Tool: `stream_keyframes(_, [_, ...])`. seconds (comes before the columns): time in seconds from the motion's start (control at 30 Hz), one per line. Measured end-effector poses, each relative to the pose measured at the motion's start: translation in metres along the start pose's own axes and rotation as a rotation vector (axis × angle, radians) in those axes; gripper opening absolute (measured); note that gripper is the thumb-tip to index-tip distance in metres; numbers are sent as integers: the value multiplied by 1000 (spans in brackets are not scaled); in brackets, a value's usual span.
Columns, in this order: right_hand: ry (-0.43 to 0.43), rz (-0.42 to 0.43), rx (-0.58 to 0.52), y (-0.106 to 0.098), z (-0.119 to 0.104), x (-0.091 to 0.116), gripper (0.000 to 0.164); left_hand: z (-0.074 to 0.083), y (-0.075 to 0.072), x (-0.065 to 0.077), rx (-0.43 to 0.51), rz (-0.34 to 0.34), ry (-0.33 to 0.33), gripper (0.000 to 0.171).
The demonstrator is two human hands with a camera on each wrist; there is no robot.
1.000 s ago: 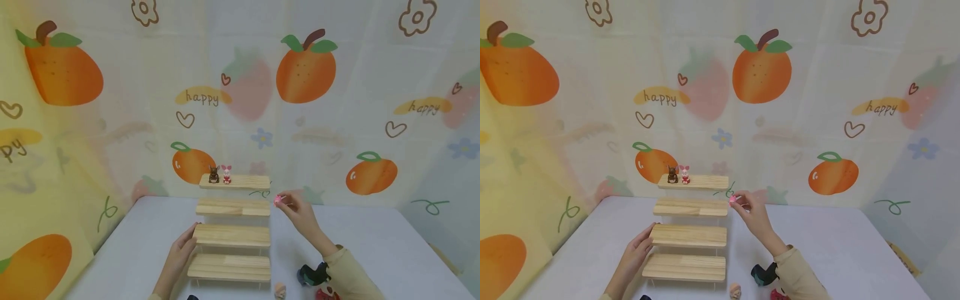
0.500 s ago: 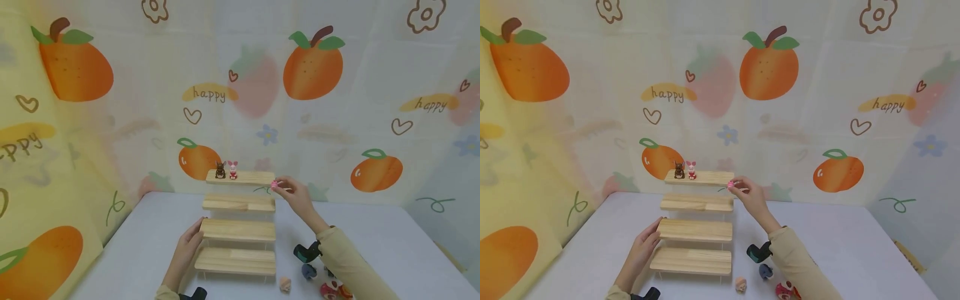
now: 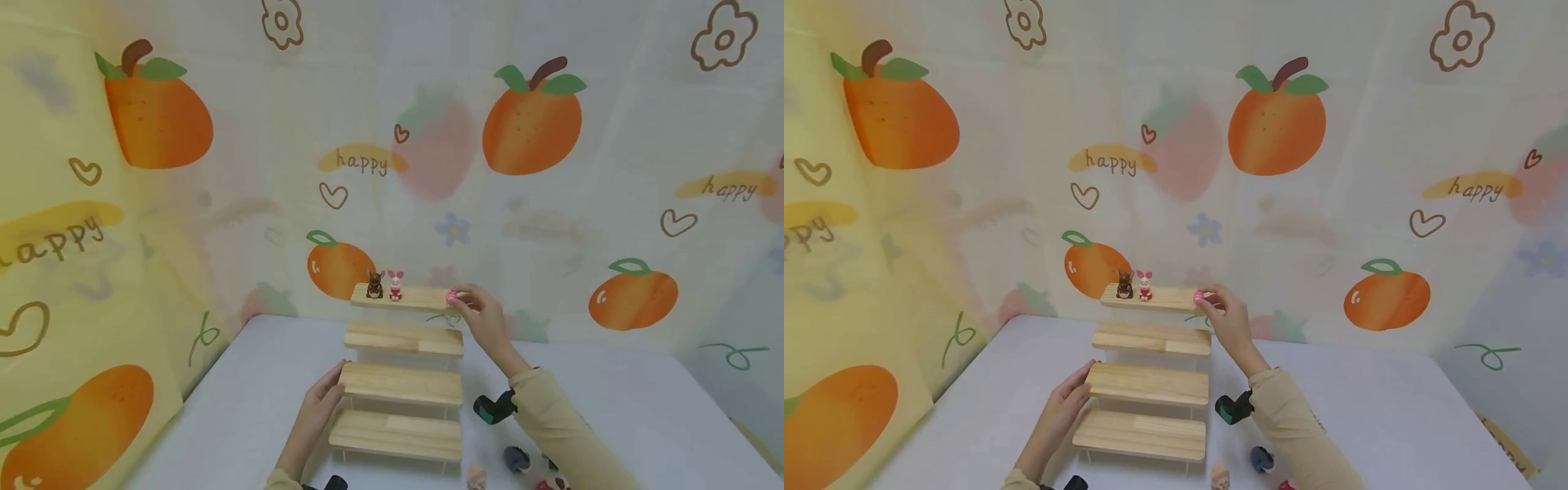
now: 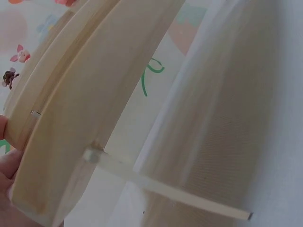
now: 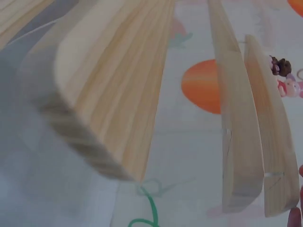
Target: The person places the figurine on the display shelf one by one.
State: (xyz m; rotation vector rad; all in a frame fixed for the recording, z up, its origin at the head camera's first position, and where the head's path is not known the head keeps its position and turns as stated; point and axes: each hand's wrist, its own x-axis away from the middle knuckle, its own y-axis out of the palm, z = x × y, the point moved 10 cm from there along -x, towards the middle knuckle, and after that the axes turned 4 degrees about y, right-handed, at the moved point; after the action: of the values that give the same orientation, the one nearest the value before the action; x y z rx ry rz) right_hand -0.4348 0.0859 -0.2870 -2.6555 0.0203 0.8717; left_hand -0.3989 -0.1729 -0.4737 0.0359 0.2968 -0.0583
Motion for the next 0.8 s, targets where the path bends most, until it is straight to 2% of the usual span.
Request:
stream_keyframes(0.2, [57,-35,-62,20,22,-7,17,0,-7,3,13,16,8,48])
stream_keyframes(0.4, [121,-39,1,27,50,-19,25,4,0,3,51,-16,28,49])
stream_keyframes(0.57, [139,-17,40,28,53,-25,28,5,2,2,17,4,21,47])
stream_keyframes(0.7, [139,-38,-31,36,50,-29,21,3,-1,2,-4,22,7,47])
stream_keyframes(0.8, [187,-68,-81,40,50,-32,18,5,0,0,-6,15,14,47])
